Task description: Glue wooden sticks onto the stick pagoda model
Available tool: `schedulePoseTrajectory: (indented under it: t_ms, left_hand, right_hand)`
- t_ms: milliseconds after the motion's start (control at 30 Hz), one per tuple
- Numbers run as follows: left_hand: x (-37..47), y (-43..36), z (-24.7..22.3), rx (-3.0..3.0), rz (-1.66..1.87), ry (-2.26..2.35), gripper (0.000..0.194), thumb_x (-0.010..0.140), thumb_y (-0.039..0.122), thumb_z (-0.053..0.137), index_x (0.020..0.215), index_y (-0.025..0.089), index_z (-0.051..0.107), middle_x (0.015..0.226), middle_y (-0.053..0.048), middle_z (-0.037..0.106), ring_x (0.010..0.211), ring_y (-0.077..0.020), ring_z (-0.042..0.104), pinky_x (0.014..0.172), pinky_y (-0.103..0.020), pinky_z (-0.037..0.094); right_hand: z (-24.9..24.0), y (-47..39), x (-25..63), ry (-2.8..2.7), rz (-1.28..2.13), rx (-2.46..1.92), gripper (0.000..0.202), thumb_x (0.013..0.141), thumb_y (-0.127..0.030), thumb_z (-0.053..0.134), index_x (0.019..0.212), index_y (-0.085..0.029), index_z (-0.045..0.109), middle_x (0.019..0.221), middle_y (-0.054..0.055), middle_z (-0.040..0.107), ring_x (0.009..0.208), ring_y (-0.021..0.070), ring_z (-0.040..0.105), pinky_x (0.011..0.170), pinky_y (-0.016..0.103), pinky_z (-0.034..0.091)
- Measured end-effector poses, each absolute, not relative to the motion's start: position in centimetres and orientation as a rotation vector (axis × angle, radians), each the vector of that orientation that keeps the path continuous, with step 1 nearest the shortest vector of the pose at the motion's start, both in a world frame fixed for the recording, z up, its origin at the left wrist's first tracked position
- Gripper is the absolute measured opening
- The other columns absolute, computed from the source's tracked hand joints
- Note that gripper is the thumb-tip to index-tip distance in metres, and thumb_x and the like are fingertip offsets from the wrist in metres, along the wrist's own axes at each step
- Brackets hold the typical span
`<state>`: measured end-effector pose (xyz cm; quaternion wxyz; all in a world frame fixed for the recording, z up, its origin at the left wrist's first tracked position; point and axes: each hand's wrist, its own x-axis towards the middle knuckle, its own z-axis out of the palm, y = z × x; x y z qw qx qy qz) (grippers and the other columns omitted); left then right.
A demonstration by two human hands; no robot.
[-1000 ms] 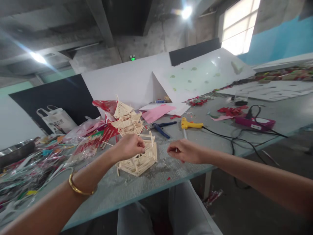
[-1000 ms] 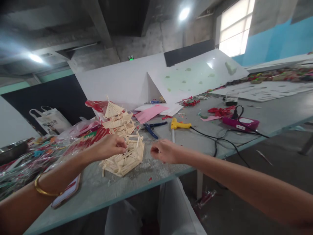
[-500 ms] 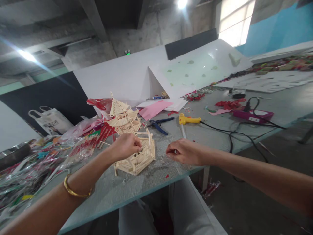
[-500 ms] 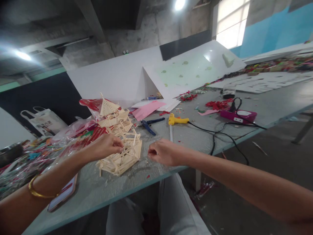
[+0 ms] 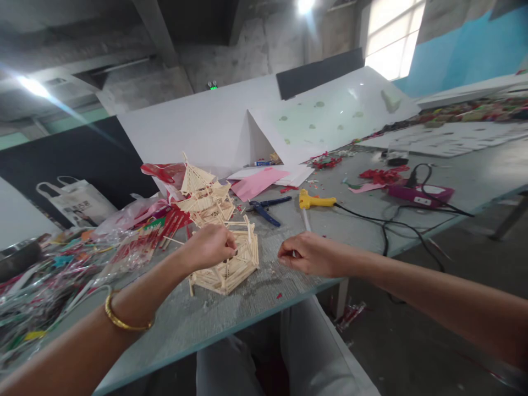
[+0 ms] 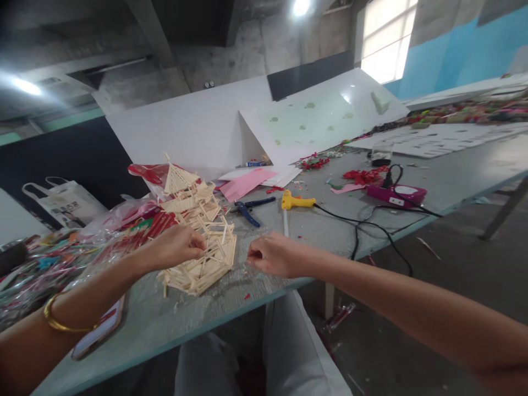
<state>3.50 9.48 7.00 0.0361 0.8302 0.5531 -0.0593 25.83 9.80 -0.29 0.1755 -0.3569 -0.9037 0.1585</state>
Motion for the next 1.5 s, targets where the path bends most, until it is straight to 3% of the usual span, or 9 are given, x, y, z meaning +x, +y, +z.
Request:
schedulePoseTrajectory:
  t_ms: [267,567,700,833,967,1100,1200,1333,1500]
  left_hand:
    - [3.0,10.0,6.4,2.57,-0.145,1.696,0.022,0.064,0.018,0.048,0.069,0.018,0.069,0.061,0.0,0.065,0.059,-0.0132,0.055,0.054,-0.022,0.032]
    - [3.0,9.9,6.5,2.616,-0.129,1.669,0.022,0.065,0.017,0.048,0.067,0.019,0.07,0.06,-0.001,0.065,0.057,-0.0127,0.054,0.053,-0.022,0.03]
    - [2.9,9.8,6.5,2.627,-0.143,1.667,0.023,0.065,0.016,0.048,0.069,0.018,0.07,0.064,-0.002,0.067,0.06,-0.0139,0.056,0.055,-0.023,0.032]
    - [2.8,9.6,6.5,2.627,-0.121,1.657,0.023,0.064,0.015,0.047,0.069,0.017,0.07,0.061,-0.002,0.065,0.058,-0.0138,0.056,0.054,-0.023,0.032]
    - [2.6,9.5,6.7,2.591,-0.076,1.66,0.021,0.064,0.017,0.048,0.068,0.017,0.068,0.06,-0.001,0.064,0.057,-0.0131,0.055,0.053,-0.022,0.032]
    - [2.3,9.8,7.0,2.528,0.119,1.624,0.019,0.068,0.026,0.049,0.07,0.018,0.066,0.063,0.001,0.065,0.061,-0.0133,0.056,0.055,-0.022,0.034]
    - [2.5,9.9,7.3,2.508,0.222,1.586,0.02,0.071,0.03,0.048,0.071,0.018,0.064,0.063,0.002,0.063,0.06,-0.0126,0.055,0.055,-0.022,0.035]
    - [3.1,9.8,7.7,2.492,0.24,1.599,0.023,0.072,0.034,0.047,0.072,0.018,0.063,0.06,0.002,0.059,0.056,-0.0121,0.052,0.052,-0.022,0.032]
    - [3.7,9.9,7.8,2.479,0.281,1.604,0.026,0.072,0.038,0.047,0.073,0.017,0.063,0.059,0.002,0.058,0.055,-0.0119,0.05,0.052,-0.022,0.033]
  right_hand:
    - [-0.3,9.8,25.7,-2.556,0.431,-0.999,0.023,0.08,-0.022,0.046,0.084,-0.014,0.067,0.066,0.002,0.063,0.054,0.0091,0.05,0.054,0.021,0.032]
    - [1.0,13.0,21.7,-2.489,0.302,-0.813,0.026,0.075,-0.016,0.054,0.1,-0.01,0.058,0.094,0.008,0.061,0.066,0.0104,0.051,0.064,0.021,0.037]
    - [1.5,14.7,21.5,-2.504,0.204,-0.843,0.022,0.075,-0.017,0.054,0.095,-0.01,0.06,0.089,0.007,0.06,0.067,0.0107,0.051,0.065,0.021,0.036]
    - [2.3,17.9,25.3,-2.456,-0.015,-1.213,0.021,0.077,-0.019,0.049,0.093,-0.012,0.061,0.087,0.007,0.062,0.076,0.0139,0.053,0.066,0.022,0.034]
    - [2.5,21.3,30.8,-2.385,-0.11,-1.578,0.018,0.077,-0.013,0.046,0.077,-0.004,0.062,0.078,0.015,0.062,0.071,0.0152,0.054,0.057,0.025,0.029]
    - [1.0,22.2,33.9,-2.469,-0.018,-1.644,0.015,0.075,-0.015,0.053,0.065,-0.007,0.062,0.062,0.009,0.061,0.059,0.0114,0.053,0.053,0.024,0.03]
    - [-0.4,22.3,34.4,-2.471,-0.007,-1.69,0.01,0.077,-0.02,0.059,0.074,-0.011,0.062,0.071,0.004,0.062,0.064,0.0116,0.055,0.059,0.023,0.038]
    - [-1.6,23.3,34.7,-2.387,-0.057,-1.789,0.024,0.085,-0.034,0.052,0.093,-0.012,0.058,0.093,0.005,0.059,0.081,0.0146,0.057,0.072,0.032,0.047]
    - [-2.1,25.2,35.0,-2.403,-0.015,-1.753,0.024,0.086,-0.032,0.051,0.099,-0.013,0.057,0.099,0.006,0.059,0.086,0.0151,0.057,0.076,0.034,0.048]
